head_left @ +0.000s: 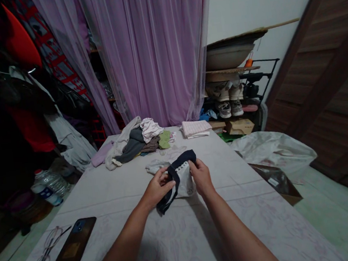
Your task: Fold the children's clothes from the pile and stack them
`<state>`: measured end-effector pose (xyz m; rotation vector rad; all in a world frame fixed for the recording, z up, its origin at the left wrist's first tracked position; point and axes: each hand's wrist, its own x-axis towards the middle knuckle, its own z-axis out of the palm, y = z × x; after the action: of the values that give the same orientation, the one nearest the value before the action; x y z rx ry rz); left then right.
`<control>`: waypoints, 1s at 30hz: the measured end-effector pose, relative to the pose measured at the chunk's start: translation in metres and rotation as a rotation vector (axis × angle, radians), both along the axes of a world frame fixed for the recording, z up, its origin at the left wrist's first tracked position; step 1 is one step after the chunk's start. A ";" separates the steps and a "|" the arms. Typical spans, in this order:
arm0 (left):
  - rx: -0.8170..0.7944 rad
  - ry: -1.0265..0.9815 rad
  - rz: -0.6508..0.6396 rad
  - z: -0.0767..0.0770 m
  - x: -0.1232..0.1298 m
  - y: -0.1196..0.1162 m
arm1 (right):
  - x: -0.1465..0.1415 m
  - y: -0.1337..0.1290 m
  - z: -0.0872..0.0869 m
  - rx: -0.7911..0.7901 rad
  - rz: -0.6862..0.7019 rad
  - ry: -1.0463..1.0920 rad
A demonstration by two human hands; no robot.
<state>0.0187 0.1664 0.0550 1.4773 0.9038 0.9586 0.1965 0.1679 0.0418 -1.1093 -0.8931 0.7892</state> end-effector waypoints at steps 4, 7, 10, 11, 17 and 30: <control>-0.003 -0.052 0.103 -0.014 0.023 -0.005 | 0.008 -0.010 -0.016 -0.049 -0.084 -0.110; 0.053 -0.026 0.148 -0.010 0.034 -0.004 | 0.021 -0.026 -0.008 0.043 -0.261 -0.482; 0.158 0.120 0.116 -0.001 0.037 -0.006 | 0.034 -0.042 0.014 0.191 -0.135 -0.981; 0.204 0.170 0.090 0.002 0.038 -0.007 | 0.038 -0.045 0.023 0.222 -0.031 -1.108; 0.334 0.360 0.002 0.007 0.027 -0.026 | 0.058 -0.041 0.055 0.225 0.279 -1.206; 0.560 0.645 0.238 -0.038 -0.002 -0.018 | 0.058 -0.015 0.090 0.235 0.002 -0.306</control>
<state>0.0163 0.1484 0.0167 2.2693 1.3654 0.9632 0.2543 0.1525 0.1321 -1.0349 -1.2105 0.5061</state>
